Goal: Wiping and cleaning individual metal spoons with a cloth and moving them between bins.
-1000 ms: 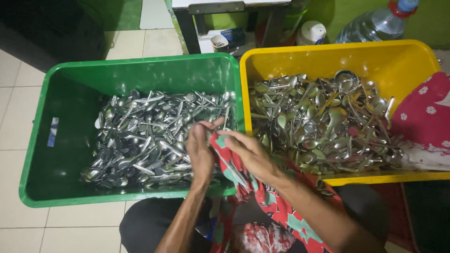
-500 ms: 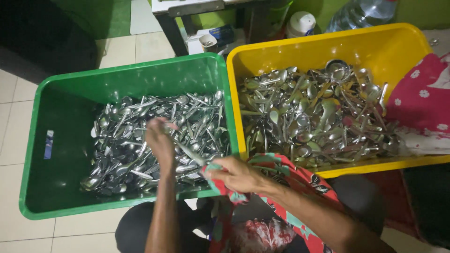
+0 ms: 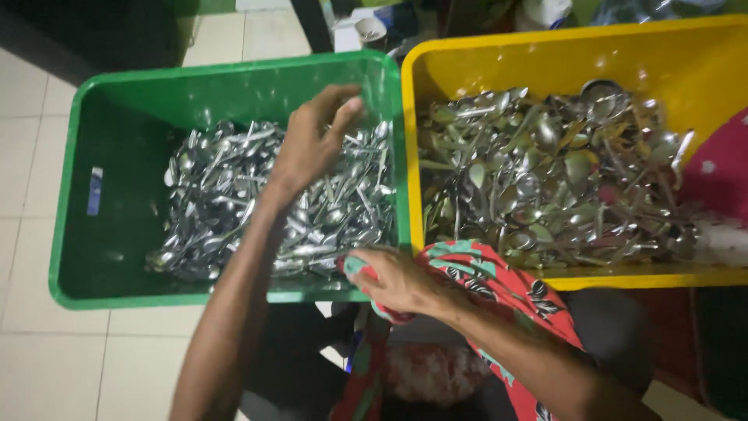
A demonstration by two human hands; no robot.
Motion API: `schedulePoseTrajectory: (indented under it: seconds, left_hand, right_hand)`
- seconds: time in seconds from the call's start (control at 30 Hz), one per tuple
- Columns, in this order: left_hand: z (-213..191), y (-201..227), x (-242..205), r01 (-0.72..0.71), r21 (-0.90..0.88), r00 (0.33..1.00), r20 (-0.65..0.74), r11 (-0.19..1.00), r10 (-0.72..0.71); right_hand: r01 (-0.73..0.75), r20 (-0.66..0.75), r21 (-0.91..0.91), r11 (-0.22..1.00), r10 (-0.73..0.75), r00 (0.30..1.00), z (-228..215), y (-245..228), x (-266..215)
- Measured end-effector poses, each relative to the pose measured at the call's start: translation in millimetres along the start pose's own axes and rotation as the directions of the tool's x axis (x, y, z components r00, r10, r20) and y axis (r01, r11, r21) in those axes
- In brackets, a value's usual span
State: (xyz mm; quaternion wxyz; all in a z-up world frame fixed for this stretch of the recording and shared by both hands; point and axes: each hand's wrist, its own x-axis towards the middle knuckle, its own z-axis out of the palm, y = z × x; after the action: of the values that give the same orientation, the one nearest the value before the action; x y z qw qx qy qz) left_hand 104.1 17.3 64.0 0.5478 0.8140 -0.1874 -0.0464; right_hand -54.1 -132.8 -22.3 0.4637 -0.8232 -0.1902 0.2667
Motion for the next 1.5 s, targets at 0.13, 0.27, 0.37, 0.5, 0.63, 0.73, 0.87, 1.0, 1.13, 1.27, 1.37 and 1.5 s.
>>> schedulePoseTrajectory:
  seconds: [0.13, 0.27, 0.37, 0.5, 0.63, 0.73, 0.87, 1.0, 1.13, 1.27, 1.37, 1.5]
  left_hand:
    - [-27, -139, -20, 0.214, 0.531, 0.968, -0.003, 0.82, -0.251]
    - [-31, -296, -55, 0.046, 0.803, 0.979, 0.083, 0.594, -0.188]
    - [-8, -335, -46, 0.113, 0.929, 0.849, 0.094, 0.351, -0.52]
    - [27, -379, -42, 0.034, 0.965, 0.906, 0.079, 0.258, -0.415]
    - [41, -379, -28, 0.112, 0.981, 0.89, -0.029, 0.157, -0.455]
    - [37, -381, -36, 0.213, 0.952, 0.859, -0.077, 0.218, -0.506]
    - [31, -394, -41, 0.244, 0.922, 0.831, -0.039, 0.3, -0.556]
    - [21, -395, -24, 0.136, 0.938, 0.866, 0.044, 0.318, -0.499]
    - [-29, -275, -30, 0.225, 0.971, 0.893, -0.241, 0.086, 0.381]
    - [-23, -159, -15, 0.399, 0.75, 0.908, -0.24, 0.527, -0.345]
    - [0, -220, -31, 0.347, 0.823, 0.893, -0.144, 0.45, -0.426]
    - [44, -353, -85, -0.009, 1.0, 0.887, 0.009, -0.002, 0.462]
  right_hand:
    - [0.051, -0.106, 0.11, 0.993, -0.039, 0.994, -4, -7, 1]
    - [0.062, -0.246, -0.038, 0.997, -0.069, 0.967, 5, -3, 1]
    - [0.105, -0.27, -0.037, 0.994, -0.111, 0.956, 6, 0, 2]
    - [0.128, -0.253, -0.086, 0.988, -0.146, 0.956, 18, 14, 7]
    - [0.083, -0.279, -0.07, 0.994, -0.099, 0.955, 9, 1, 7]
    - [0.093, -0.27, -0.072, 0.993, -0.11, 0.957, 13, 5, 5]
    - [0.093, -0.259, -0.049, 0.994, -0.102, 0.96, 11, 2, 6]
    - [0.012, -0.283, -0.056, 0.998, -0.027, 0.959, 0, -17, -4]
    - [0.063, -0.27, 0.023, 0.998, -0.055, 0.961, -4, -25, -9]
    - [0.066, -0.268, 0.002, 0.998, -0.063, 0.961, -7, -28, -8]
    - [0.041, -0.231, 0.008, 0.999, -0.038, 0.972, -9, -32, -11]
    - [0.014, -0.164, 0.022, 1.0, -0.01, 0.986, -7, -20, -8]
